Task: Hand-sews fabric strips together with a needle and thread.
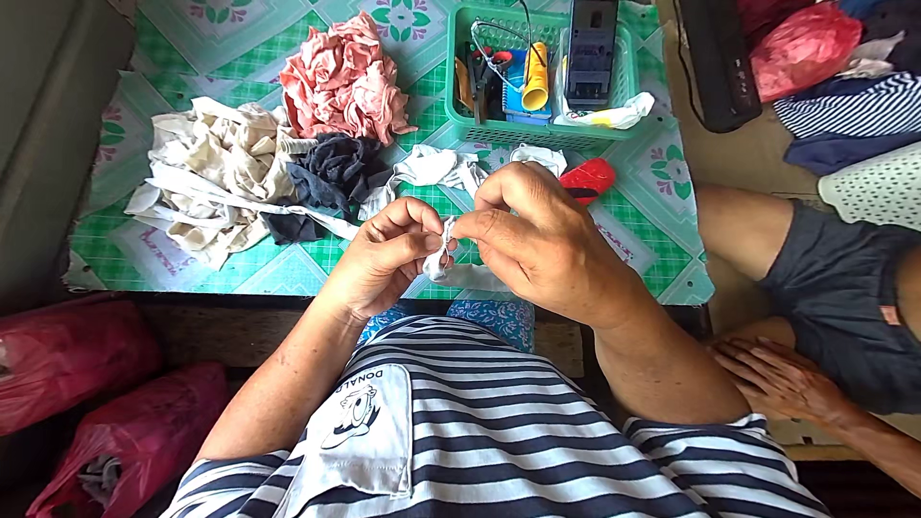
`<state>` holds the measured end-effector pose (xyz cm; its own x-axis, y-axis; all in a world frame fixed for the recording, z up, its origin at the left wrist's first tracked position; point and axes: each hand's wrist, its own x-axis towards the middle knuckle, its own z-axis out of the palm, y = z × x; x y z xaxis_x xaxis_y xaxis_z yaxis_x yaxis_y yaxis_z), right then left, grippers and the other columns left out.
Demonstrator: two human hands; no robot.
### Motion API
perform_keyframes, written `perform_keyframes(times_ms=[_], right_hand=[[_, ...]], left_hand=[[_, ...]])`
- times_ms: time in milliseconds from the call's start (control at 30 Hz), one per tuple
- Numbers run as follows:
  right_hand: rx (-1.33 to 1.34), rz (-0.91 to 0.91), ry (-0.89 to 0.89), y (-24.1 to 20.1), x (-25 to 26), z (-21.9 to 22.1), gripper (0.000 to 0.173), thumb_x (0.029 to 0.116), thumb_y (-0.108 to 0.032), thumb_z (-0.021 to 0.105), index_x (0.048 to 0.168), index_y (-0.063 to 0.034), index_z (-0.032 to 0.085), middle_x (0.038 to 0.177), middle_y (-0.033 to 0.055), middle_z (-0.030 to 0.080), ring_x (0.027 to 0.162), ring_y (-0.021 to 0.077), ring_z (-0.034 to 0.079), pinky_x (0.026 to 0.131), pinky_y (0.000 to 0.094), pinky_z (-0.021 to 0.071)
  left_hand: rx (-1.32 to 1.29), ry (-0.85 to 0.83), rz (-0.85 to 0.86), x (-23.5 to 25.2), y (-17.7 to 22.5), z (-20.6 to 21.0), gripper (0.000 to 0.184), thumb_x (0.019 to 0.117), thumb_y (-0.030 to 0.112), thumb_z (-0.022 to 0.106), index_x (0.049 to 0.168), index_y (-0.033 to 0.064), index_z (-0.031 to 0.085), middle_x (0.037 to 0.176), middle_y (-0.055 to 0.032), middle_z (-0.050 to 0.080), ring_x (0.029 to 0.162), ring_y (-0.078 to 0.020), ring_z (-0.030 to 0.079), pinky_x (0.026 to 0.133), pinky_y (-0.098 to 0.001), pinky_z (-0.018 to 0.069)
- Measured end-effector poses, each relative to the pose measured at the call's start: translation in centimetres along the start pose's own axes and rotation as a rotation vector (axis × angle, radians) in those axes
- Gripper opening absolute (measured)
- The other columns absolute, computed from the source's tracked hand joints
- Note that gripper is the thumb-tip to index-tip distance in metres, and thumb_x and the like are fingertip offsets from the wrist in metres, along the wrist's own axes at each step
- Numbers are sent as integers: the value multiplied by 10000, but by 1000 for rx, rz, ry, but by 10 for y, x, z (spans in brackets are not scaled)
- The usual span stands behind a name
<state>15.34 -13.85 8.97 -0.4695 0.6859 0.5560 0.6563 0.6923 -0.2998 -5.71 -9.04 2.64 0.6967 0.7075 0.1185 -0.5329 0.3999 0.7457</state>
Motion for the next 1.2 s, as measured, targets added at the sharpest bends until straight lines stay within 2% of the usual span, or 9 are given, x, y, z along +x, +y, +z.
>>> perform_keyframes(times_ms=[233,433,500,600,700,1200], right_hand=[[-143,-75,14,-6,2,0,141,984,-70,622,1020,-56,758,932,144,595,913,299,572,791,418,449],[-176,-62,90,-2,-1,4,131,983,-57,626,1015,-45,752,932,153,614,916,302,587,806,428,452],[-71,-2,132,0,-6,6,145,974,-36,614,1008,-34,755,930,135,610,915,263,581,805,388,455],[175,98,183,1,-14,15,154,975,-35,601,1007,-12,750,934,88,583,905,152,561,800,258,481],[283,163,220,1,-18,24,147,956,-21,605,1001,10,741,922,78,570,878,117,552,769,208,485],[300,181,212,1,-20,25,163,925,-15,605,991,7,753,901,61,571,858,95,548,750,184,480]], left_hand=[[1,1,-17,-1,-1,1,113,939,31,672,1012,114,692,889,-59,719,773,-98,715,725,-244,611],[-23,0,-3,0,-1,1,103,937,41,670,997,124,683,901,-61,708,812,-124,715,769,-276,611],[-45,-2,-2,0,-1,-1,99,937,47,665,989,131,676,915,-66,702,827,-142,717,785,-297,615],[-54,-2,10,0,-1,-2,102,938,46,653,989,134,672,907,-58,697,826,-143,715,793,-303,615],[-59,-11,18,1,-1,0,98,943,45,652,988,131,665,900,-60,694,818,-143,713,783,-297,614],[-33,-6,22,3,-2,1,99,936,59,670,984,146,667,903,-47,691,829,-138,710,795,-298,611]])
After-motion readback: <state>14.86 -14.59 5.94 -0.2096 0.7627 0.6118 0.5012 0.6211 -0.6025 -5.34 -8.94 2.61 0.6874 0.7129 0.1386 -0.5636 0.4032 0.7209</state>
